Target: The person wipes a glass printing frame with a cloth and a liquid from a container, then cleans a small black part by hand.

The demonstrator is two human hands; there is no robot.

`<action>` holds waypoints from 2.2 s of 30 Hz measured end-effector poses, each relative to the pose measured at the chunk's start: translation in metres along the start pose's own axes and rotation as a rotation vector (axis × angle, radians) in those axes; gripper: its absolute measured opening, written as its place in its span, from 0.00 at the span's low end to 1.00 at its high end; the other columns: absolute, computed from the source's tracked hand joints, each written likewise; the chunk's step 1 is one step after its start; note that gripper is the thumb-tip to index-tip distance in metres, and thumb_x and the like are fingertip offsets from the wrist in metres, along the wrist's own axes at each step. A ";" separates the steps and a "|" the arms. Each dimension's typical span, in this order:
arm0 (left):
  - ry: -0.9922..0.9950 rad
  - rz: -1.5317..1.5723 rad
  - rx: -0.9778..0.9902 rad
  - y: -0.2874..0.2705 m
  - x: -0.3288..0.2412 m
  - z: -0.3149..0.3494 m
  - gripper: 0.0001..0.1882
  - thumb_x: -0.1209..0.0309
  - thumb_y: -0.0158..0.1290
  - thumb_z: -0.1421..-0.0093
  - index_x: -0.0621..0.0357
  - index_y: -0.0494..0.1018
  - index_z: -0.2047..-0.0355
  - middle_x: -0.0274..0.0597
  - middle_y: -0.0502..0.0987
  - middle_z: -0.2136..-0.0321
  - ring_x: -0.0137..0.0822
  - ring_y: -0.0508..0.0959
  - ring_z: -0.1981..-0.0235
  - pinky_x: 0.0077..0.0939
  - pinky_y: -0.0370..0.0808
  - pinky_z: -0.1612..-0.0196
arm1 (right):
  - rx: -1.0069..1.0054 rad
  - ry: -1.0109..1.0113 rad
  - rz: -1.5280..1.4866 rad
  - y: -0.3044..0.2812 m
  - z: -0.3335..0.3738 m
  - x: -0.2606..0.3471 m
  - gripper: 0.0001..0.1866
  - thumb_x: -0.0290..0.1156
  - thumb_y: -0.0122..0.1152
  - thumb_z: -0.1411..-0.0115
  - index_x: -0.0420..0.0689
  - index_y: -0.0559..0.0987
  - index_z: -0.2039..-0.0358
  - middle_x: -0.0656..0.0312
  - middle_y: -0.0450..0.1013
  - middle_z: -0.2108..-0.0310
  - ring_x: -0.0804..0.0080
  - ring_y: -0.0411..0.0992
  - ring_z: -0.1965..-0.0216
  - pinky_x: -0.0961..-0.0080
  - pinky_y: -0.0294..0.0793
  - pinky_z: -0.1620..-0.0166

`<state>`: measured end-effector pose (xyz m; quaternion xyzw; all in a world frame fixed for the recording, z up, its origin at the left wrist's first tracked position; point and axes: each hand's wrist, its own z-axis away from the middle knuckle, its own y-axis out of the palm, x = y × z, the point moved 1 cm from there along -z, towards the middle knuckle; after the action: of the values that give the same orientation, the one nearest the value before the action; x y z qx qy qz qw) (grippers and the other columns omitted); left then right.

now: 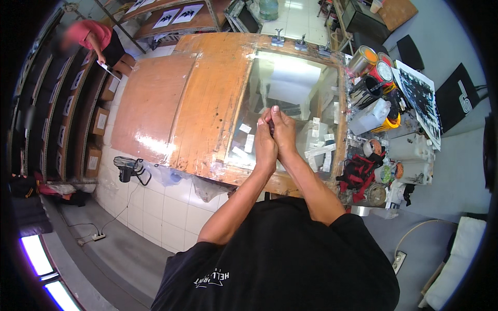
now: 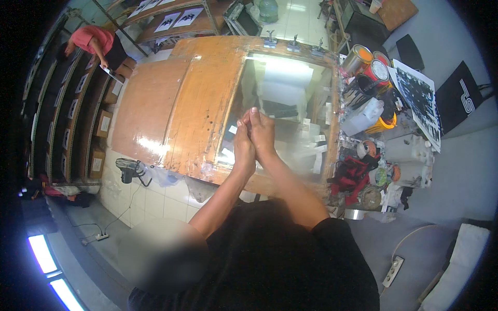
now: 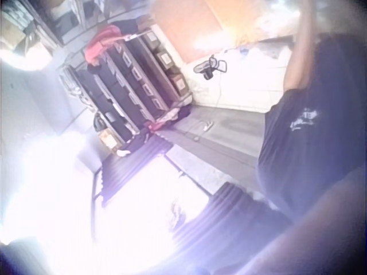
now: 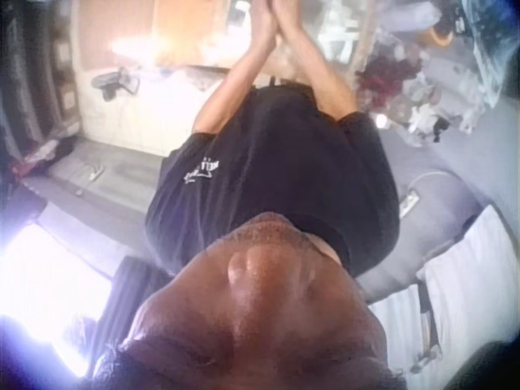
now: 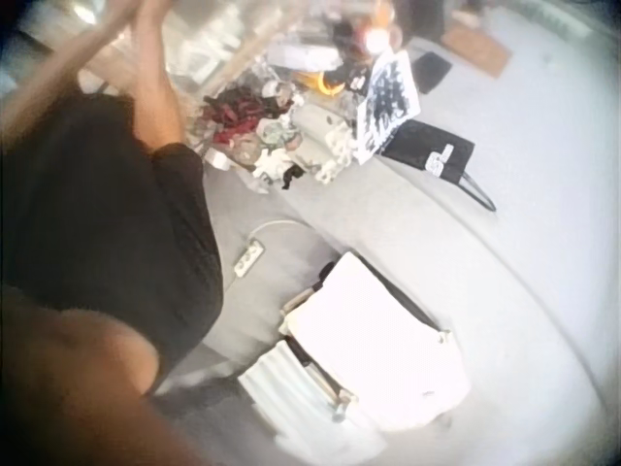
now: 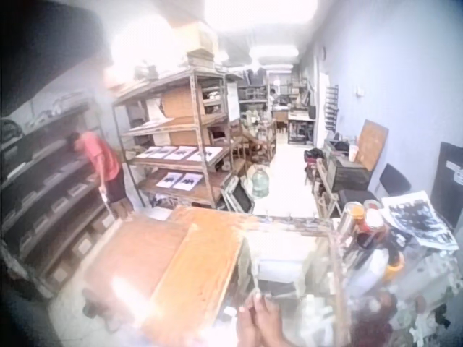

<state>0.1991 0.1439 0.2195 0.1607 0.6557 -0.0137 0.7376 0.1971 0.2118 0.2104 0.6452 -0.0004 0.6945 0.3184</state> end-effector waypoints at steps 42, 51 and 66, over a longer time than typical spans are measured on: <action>0.040 -0.366 -0.166 -0.281 -0.098 -0.003 0.19 0.70 0.47 0.30 0.72 0.71 0.45 0.57 0.77 0.49 0.48 0.77 0.45 0.37 0.73 0.43 | 0.497 0.524 -1.081 0.234 0.089 -0.086 0.61 0.80 0.40 0.46 0.34 0.57 0.32 0.51 0.57 0.31 0.56 0.54 0.30 0.54 0.48 0.28; 0.066 -0.476 -0.072 -0.263 -0.100 0.030 0.18 0.73 0.49 0.35 0.70 0.74 0.48 0.62 0.76 0.49 0.51 0.74 0.43 0.41 0.67 0.40 | 0.190 0.396 -0.768 0.227 0.081 -0.132 0.45 0.77 0.38 0.41 0.48 0.70 0.43 0.61 0.70 0.47 0.67 0.66 0.42 0.65 0.65 0.38; -0.159 0.884 -0.110 -0.283 -0.090 -0.014 0.25 0.63 0.40 0.25 0.74 0.60 0.38 0.53 0.74 0.44 0.37 0.73 0.42 0.30 0.66 0.37 | 0.003 0.010 0.135 0.285 0.052 -0.112 0.55 0.63 0.46 0.32 0.39 0.25 0.29 0.51 0.68 0.49 0.64 0.68 0.44 0.71 0.66 0.40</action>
<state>0.1075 -0.1378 0.2441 0.3840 0.4653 0.3252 0.7282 0.1141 -0.0858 0.2360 0.6407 -0.0416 0.7176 0.2698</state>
